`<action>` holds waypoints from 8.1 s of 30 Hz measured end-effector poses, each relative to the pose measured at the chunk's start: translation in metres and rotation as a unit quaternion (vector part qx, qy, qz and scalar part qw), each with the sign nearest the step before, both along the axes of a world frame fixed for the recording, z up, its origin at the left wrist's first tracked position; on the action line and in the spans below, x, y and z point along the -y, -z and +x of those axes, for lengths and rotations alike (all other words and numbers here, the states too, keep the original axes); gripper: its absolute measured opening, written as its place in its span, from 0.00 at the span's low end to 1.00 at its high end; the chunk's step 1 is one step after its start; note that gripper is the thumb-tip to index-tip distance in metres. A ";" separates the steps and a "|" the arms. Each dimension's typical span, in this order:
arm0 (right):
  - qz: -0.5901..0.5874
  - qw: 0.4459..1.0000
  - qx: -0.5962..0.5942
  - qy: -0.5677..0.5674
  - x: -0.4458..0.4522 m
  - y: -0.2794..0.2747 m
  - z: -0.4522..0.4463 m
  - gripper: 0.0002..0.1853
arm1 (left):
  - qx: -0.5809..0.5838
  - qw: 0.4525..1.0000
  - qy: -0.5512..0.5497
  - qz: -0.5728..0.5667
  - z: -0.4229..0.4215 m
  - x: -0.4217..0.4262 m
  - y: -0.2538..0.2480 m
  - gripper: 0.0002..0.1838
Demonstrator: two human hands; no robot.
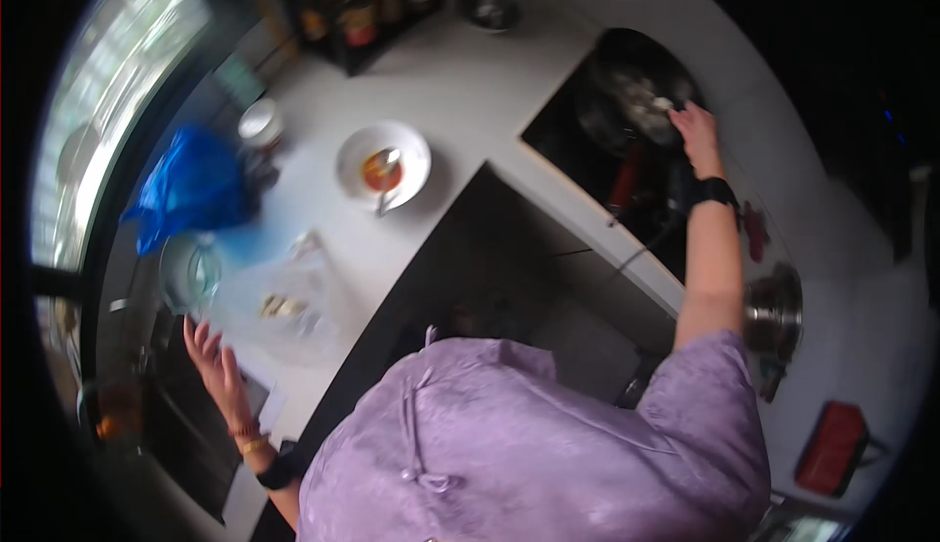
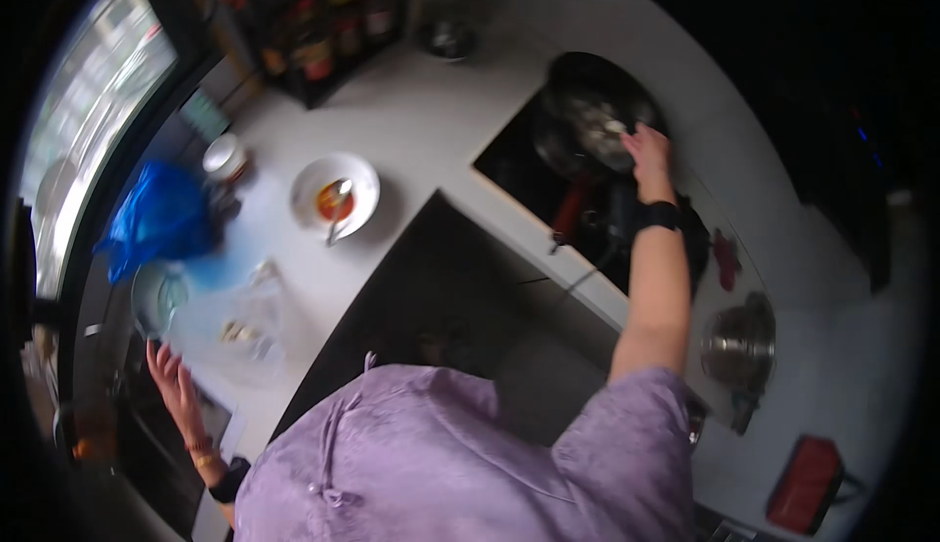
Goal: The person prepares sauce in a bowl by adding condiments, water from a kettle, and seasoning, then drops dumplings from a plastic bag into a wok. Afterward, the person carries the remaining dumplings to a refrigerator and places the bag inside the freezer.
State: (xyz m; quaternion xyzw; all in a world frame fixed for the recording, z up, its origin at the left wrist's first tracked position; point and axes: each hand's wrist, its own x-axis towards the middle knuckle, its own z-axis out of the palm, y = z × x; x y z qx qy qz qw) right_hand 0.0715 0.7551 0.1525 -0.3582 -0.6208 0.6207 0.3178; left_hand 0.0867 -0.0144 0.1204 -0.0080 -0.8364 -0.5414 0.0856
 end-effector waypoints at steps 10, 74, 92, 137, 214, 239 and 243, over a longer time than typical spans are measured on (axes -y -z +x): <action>0.111 0.981 -0.141 -0.077 0.099 -0.050 0.090 0.09 | -0.030 0.925 -0.033 -0.378 0.047 -0.025 0.057 0.47; -0.263 0.840 -0.442 0.174 0.499 0.012 0.596 0.06 | 0.252 0.587 0.767 0.059 0.351 -0.211 -0.020 0.08; -0.187 0.948 -0.170 0.192 0.524 0.035 0.548 0.08 | -0.193 0.552 0.800 -0.137 0.320 -0.202 0.027 0.45; 0.131 0.973 0.171 -0.080 0.493 0.062 0.317 0.05 | -0.062 0.756 0.636 0.140 0.098 -0.170 0.082 0.17; 0.047 0.376 -0.421 0.824 0.915 -0.005 1.210 0.03 | -0.092 0.052 0.991 -0.080 0.996 -0.254 0.101 0.09; 0.044 0.662 -0.356 0.657 0.917 -0.040 1.578 0.13 | 0.747 -0.205 0.619 -0.124 1.472 -0.060 0.035 0.34; 0.020 0.674 -0.284 0.682 0.909 -0.022 1.643 0.12 | 0.663 -0.136 0.734 -0.064 1.521 -0.078 0.041 0.36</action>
